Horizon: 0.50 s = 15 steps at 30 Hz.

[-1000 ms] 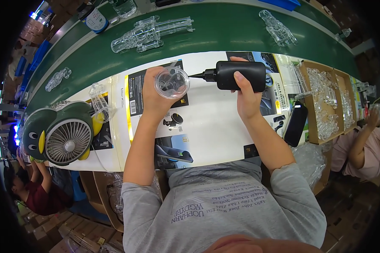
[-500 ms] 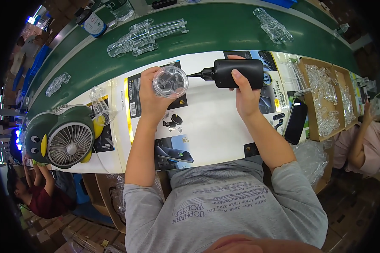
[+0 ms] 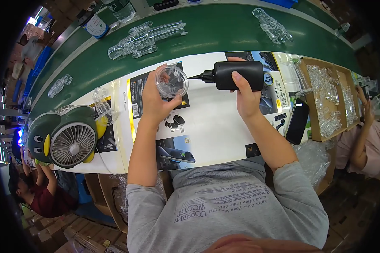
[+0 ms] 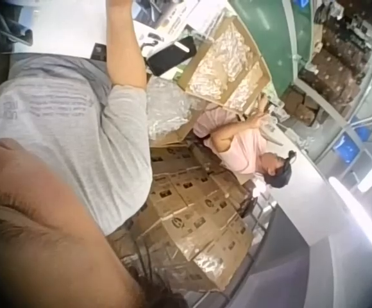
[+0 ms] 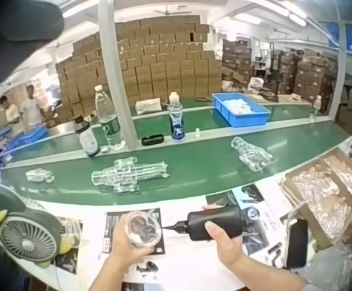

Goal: The recorder is assembling and cleaning complex clear glass or plastic components at a factory workbench, applying a liquid from a squeeze bottle.

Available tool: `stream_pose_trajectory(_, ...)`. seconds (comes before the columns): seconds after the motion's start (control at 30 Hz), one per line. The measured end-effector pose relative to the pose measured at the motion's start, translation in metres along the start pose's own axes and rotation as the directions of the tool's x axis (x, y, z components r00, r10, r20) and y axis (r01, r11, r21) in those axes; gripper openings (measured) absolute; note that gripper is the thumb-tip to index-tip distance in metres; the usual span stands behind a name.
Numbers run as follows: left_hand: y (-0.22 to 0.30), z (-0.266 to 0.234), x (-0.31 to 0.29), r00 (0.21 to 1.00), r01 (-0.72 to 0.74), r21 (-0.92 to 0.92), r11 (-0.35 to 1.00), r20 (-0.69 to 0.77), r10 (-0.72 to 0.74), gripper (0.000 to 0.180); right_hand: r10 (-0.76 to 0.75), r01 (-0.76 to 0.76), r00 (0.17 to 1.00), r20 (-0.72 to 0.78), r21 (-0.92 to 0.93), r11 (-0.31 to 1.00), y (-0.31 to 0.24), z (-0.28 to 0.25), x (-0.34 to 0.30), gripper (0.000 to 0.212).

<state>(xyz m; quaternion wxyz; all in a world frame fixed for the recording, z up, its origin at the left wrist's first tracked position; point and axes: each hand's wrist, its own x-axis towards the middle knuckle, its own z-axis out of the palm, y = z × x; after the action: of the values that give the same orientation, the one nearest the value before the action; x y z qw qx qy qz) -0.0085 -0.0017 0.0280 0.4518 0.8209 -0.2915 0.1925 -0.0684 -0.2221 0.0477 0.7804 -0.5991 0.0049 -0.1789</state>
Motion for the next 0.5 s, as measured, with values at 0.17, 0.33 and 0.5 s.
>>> stream_pose_trajectory(0.17, 0.0012, 0.0056, -0.0049, 0.997, 0.063, 0.007, 0.998, -0.043, -0.062, 0.068, 0.004, -0.004, 1.0, 0.0, 0.013, 1.0, 0.0002, 0.0, -0.0004, 0.039)
stream_pose_trajectory(0.33, -0.0008, 0.008, -0.0065, 0.995, 0.083, -0.043, 0.996, -0.06, -0.085, 0.065, -0.014, 0.014, 1.0, 0.0, 0.007, 1.0, -0.0025, 0.0014, -0.0007, 0.039)
stream_pose_trajectory(0.5, 0.0007, 0.0078, -0.0041, 0.998, 0.017, -0.065, 0.998, -0.055, -0.02, 0.062, -0.037, 0.037, 0.999, -0.007, 0.024, 0.999, 0.0012, -0.0011, 0.0003, 0.038)
